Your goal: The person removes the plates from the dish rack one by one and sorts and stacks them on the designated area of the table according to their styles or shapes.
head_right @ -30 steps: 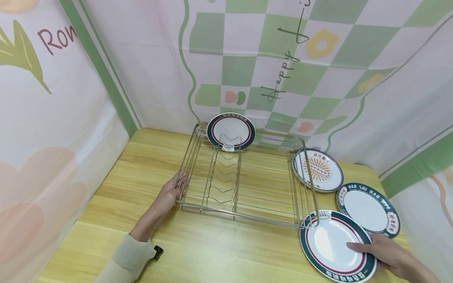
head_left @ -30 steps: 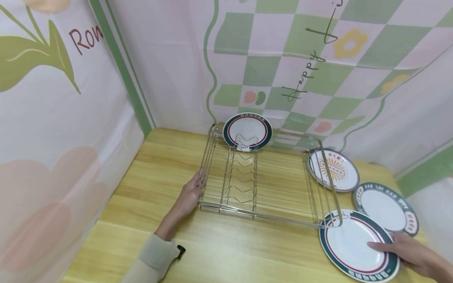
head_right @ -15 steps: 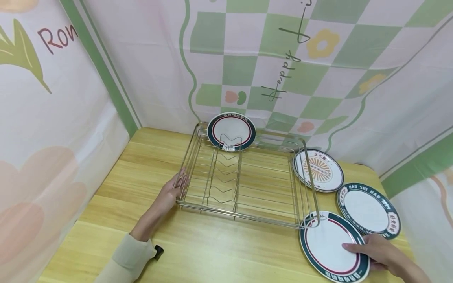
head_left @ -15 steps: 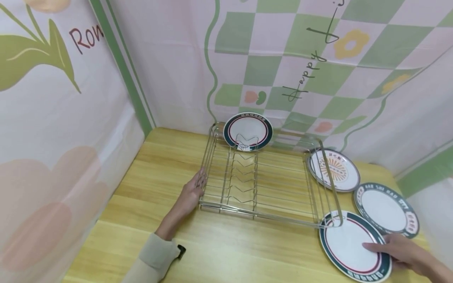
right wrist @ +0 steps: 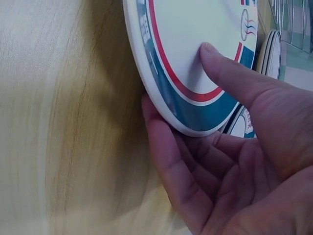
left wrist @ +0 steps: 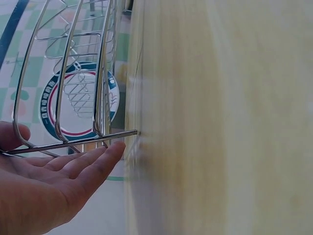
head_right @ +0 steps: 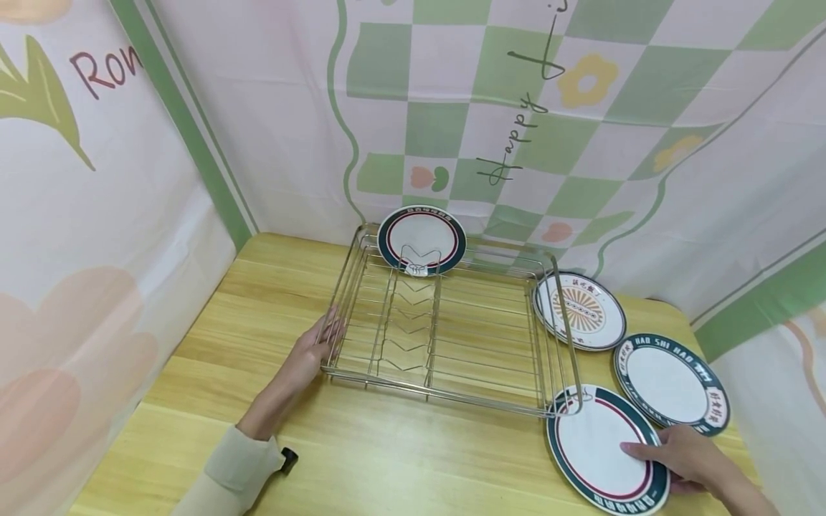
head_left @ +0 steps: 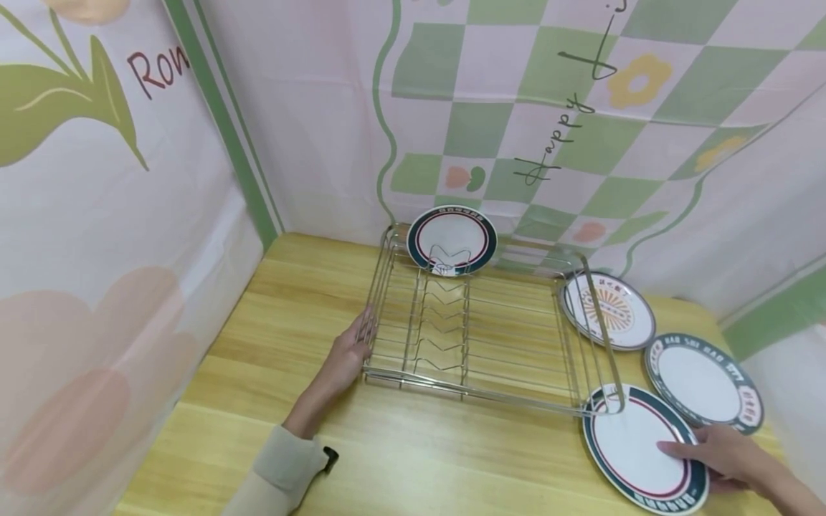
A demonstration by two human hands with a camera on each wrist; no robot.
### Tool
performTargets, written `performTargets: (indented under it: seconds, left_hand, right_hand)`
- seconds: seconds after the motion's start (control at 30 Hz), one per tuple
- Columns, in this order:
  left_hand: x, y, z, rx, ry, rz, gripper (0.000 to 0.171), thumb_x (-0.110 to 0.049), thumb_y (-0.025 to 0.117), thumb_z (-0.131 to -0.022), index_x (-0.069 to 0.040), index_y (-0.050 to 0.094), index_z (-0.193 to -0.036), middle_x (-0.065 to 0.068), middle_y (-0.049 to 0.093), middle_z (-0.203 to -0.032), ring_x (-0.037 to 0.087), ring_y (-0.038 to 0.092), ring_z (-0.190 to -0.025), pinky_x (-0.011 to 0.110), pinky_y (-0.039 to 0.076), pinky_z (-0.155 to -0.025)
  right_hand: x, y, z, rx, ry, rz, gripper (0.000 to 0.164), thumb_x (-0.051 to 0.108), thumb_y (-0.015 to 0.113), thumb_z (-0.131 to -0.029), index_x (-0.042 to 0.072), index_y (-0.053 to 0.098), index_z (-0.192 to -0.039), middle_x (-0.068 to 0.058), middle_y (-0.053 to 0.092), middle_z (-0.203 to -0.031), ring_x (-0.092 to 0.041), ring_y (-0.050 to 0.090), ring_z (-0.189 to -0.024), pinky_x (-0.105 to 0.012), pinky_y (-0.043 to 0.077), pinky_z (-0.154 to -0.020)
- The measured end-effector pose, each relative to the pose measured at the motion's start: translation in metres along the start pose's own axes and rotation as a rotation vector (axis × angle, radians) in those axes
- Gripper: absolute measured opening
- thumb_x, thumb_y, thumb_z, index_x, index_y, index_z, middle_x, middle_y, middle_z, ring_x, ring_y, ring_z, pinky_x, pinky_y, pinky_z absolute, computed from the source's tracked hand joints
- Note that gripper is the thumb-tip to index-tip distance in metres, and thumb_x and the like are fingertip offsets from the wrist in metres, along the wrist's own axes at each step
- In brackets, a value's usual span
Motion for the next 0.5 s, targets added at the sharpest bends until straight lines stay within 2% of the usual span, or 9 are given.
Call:
performTargets:
  seconds: [0.17,0.33,0.43,0.5]
  left_hand:
    - [0.0,0.0,-0.001,0.0,-0.004,-0.008,0.08,0.004,0.039,-0.093,-0.001,0.013,-0.169,0.025,0.024,-0.172,0.041,0.033,-0.156,0.049,0.019,-0.132]
    - [0.0,0.0,-0.001,-0.003,-0.001,-0.015,0.079,0.004,0.039,-0.094,-0.001,0.013,-0.168,0.026,0.025,-0.171,0.042,0.034,-0.155,0.05,0.02,-0.132]
    - [0.0,0.0,-0.002,-0.001,0.003,-0.009,0.08,0.004,0.039,-0.093,0.0,0.013,-0.168,0.026,0.025,-0.171,0.042,0.033,-0.156,0.05,0.019,-0.132]
    - [0.0,-0.001,-0.002,0.002,0.003,-0.004,0.08,0.004,0.039,-0.094,0.0,0.012,-0.168,0.025,0.024,-0.172,0.042,0.033,-0.156,0.05,0.019,-0.132]
  right_hand:
    - [-0.005,0.0,-0.005,-0.075,-0.016,0.146,0.05,0.05,0.077,-0.093,0.012,0.055,-0.069,0.002,0.06,-0.059,-0.012,0.055,-0.051,-0.021,0.047,-0.046]
    - [-0.009,-0.004,-0.01,-0.1,-0.044,0.269,0.058,0.057,0.074,-0.093,0.018,0.046,-0.06,0.005,0.051,-0.052,-0.01,0.049,-0.048,-0.02,0.038,-0.046]
    - [-0.007,-0.009,-0.009,-0.082,-0.037,0.269,0.059,0.058,0.072,-0.094,0.02,0.045,-0.058,0.007,0.049,-0.051,-0.009,0.047,-0.047,-0.019,0.037,-0.046]
    - [-0.003,-0.012,-0.007,-0.059,-0.003,0.228,0.059,0.058,0.074,-0.092,0.021,0.045,-0.057,0.007,0.05,-0.051,-0.008,0.047,-0.047,-0.019,0.038,-0.046]
Point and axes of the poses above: each hand's wrist, its own z-axis away from the middle knuckle, its own y-axis out of the palm, x = y × z, the point moved 1 cm from there along -z, towards the middle knuckle
